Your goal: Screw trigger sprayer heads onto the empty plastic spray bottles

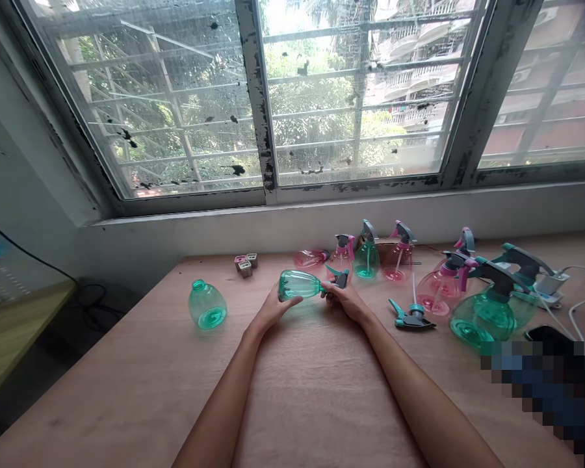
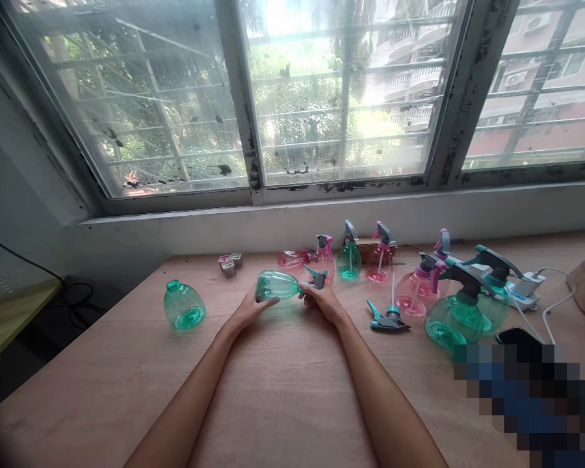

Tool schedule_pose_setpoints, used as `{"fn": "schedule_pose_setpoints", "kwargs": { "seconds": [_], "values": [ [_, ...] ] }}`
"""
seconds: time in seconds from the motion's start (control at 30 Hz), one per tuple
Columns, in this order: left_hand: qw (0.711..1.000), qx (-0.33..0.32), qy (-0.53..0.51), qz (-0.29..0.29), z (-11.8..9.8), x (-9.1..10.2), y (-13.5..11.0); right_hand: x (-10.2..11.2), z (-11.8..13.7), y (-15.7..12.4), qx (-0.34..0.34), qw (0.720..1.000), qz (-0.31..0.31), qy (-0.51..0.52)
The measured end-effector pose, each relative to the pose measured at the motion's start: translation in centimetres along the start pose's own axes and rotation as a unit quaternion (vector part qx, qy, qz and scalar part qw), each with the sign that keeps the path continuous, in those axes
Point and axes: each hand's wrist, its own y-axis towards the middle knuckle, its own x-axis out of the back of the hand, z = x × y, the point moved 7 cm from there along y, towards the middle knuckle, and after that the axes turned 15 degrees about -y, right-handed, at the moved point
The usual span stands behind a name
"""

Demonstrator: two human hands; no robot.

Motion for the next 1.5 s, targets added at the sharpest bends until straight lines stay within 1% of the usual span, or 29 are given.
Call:
{"fn": "schedule_pose_setpoints", "kwargs": {
  "seconds": [0.17, 0.47, 0.67, 0.87, 1.03, 1.2, 1.33, 1.5],
  "values": [
    [1.0, -0.002, -0.001, 0.005, 0.2, -0.02, -0.12, 0.07, -0.34, 0.05, -0.008, 1.0, 0.001, -0.004],
    [1.0, -0.005, 0.01, 0.004, 0.39, -0.05, 0.08, 0.05, -0.2, -0.09, -0.03, 1.0, 0.006, -0.003],
    [0.999, -0.012, 0.024, -0.021, 0.84, 0.38, 0.09, -0.17, -0.19, -0.08, -0.036, 0.999, 0.007, -0.002],
    [0.999, -0.006, 0.033, -0.027, 0.62, 0.71, 0.06, -0.07, -0.07, -0.09, -0.024, 1.0, -0.001, 0.006],
    [0.999, -0.008, 0.026, -0.019, 0.48, 0.33, 0.0, 0.13, -0.01, -0.04, -0.018, 1.0, -0.005, 0.011],
    [1.0, -0.007, 0.019, 0.003, 0.4, -0.02, -0.08, 0.07, 0.07, -0.08, -0.015, 1.0, -0.002, 0.011],
    [1.0, -0.008, 0.024, -0.001, 0.52, 0.14, 0.05, 0.11, -0.02, -0.03, -0.013, 1.0, -0.003, 0.012],
    [1.0, -0.018, 0.017, 0.009, 0.18, -0.13, 0.02, 0.27, -0.31, 0.1, -0.011, 1.0, -0.005, 0.015]
  ]
}}
